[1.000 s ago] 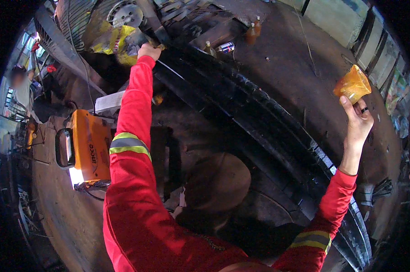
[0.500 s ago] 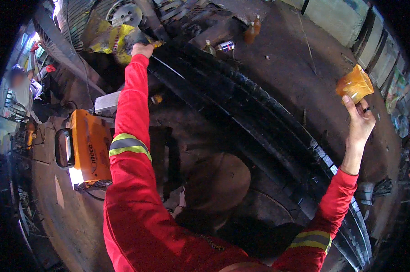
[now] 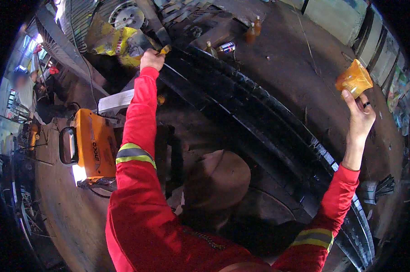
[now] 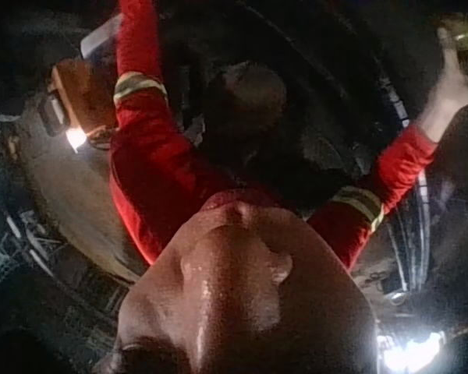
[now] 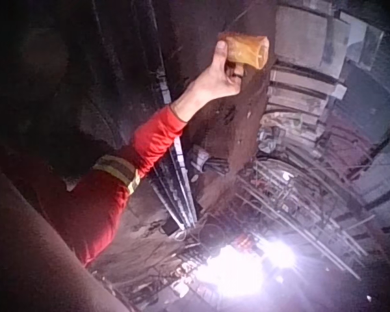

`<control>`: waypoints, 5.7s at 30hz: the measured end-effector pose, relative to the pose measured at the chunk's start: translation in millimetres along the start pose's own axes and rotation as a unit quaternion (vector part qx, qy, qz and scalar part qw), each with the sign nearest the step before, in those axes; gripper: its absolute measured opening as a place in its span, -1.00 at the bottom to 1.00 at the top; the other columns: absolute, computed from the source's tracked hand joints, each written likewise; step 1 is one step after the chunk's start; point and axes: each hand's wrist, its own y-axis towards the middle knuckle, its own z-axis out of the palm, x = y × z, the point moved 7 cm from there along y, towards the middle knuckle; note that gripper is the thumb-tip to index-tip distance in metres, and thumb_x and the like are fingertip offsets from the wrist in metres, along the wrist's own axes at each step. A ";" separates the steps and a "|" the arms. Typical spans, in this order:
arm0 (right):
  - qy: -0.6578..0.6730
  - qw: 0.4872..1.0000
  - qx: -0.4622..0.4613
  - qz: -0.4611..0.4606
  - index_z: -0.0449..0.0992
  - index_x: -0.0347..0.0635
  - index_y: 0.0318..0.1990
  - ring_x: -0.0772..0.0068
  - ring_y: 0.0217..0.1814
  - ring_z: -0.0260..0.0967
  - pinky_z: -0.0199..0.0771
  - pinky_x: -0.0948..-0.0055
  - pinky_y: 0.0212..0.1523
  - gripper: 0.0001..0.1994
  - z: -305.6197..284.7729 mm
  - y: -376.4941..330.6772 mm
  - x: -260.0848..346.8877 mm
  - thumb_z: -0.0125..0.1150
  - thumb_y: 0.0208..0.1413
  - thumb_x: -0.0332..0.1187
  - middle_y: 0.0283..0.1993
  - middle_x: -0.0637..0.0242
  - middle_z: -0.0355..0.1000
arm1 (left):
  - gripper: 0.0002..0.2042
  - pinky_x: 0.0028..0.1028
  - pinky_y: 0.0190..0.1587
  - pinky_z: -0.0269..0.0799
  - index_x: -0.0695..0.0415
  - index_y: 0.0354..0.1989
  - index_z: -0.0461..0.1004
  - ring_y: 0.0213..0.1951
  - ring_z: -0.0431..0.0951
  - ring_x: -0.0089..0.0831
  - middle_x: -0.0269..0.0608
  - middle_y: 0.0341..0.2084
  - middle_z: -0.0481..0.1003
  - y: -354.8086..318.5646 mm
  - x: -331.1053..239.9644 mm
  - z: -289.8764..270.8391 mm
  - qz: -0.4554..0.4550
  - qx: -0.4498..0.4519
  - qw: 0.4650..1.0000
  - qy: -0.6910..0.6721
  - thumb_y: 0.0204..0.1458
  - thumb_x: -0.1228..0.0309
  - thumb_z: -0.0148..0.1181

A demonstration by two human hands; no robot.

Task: The person applies a viscous orange substance from a small cup onto a dark curved metal surface using a brush, repeatedly dipping the brush and spreading the material along the seam. They then move to a different area and place a long dark strip onto a flat surface, pressing it down.

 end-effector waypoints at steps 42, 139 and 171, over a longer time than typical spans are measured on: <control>0.067 0.997 -0.034 -0.036 0.49 -0.41 -0.11 0.59 -0.20 0.40 0.29 0.60 -0.03 -0.56 -24.9 -2.1 33.6 0.44 -0.18 -0.38 -0.21 0.27 0.50 | -0.77 -0.30 -0.25 0.44 0.25 -0.42 0.50 -0.34 0.55 -0.07 0.05 -0.48 0.52 -137.1 -63.3 -4.1 0.093 0.053 0.983 -0.148 -0.22 0.35 0.27; 0.066 0.996 -0.061 -0.014 0.50 -0.43 -0.13 0.61 -0.21 0.37 0.25 0.62 -0.02 -0.46 -56.1 11.4 21.0 0.48 -0.25 -0.23 -0.25 0.29 0.50 | -0.75 -0.35 -0.19 0.43 0.25 -0.39 0.54 -0.30 0.56 -0.17 0.01 -0.42 0.54 -117.9 -64.0 -7.0 0.013 0.034 0.984 -0.176 -0.21 0.33 0.26; 0.011 0.998 -0.047 -0.025 0.54 -0.30 -0.13 0.75 -0.38 0.27 0.21 0.74 -0.29 -0.48 -51.5 10.2 22.7 0.46 -0.25 -0.15 -0.32 0.45 0.47 | -0.91 -0.48 -0.74 -0.14 -0.06 -0.49 0.28 -0.81 0.02 -0.51 -0.34 -0.73 0.19 -188.8 -101.3 43.8 -0.380 0.260 0.672 -0.580 0.05 0.35 -0.04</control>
